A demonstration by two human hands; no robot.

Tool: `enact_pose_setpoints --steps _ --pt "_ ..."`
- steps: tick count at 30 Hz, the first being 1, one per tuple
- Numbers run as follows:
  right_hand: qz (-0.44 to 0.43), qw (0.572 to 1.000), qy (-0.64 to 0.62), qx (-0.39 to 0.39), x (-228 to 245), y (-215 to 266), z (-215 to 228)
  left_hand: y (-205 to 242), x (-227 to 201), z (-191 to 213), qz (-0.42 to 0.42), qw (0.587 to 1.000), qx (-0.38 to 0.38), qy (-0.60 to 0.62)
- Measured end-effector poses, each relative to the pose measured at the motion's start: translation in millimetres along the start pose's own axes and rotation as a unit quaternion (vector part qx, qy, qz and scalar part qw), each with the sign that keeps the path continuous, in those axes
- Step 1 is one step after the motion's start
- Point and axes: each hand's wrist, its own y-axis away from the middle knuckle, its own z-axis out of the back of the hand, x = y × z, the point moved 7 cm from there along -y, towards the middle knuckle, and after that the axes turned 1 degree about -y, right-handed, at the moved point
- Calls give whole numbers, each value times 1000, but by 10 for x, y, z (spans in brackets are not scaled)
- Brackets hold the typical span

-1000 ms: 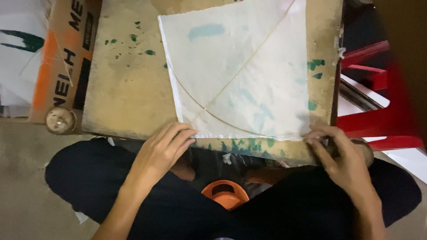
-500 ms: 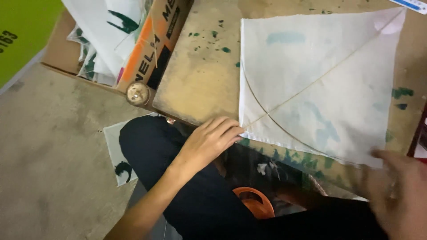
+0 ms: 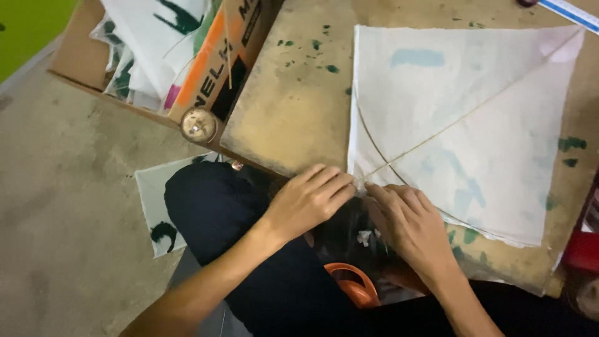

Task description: Finishing the edges of a kite by applying glue and folding the paper over the bamboo frame.

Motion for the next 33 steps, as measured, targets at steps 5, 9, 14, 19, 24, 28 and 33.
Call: enact_pose_setpoints --steps 5,9,14,19,24,28,33 --pt "21 1000 -12 11 -19 -11 -25 3 0 -6 11 1000 -14 0" --pt "-4 1000 -23 17 -66 23 -58 -11 3 -24 18 1000 -18 -1" --pt "-96 991 -86 22 -123 -20 -34 22 38 -113 51 998 -20 15" --pt "-183 973 -134 38 -210 -42 0 33 41 -115 52 998 -15 33" --pt "-246 953 -155 91 -237 -106 14 22 49 -115 54 998 -3 22" --pt "-271 944 -148 115 -280 -135 -11 11 55 -159 72 996 12 44" --pt "-283 941 -143 121 -272 -127 -22 12 61 -145 98 994 10 51"
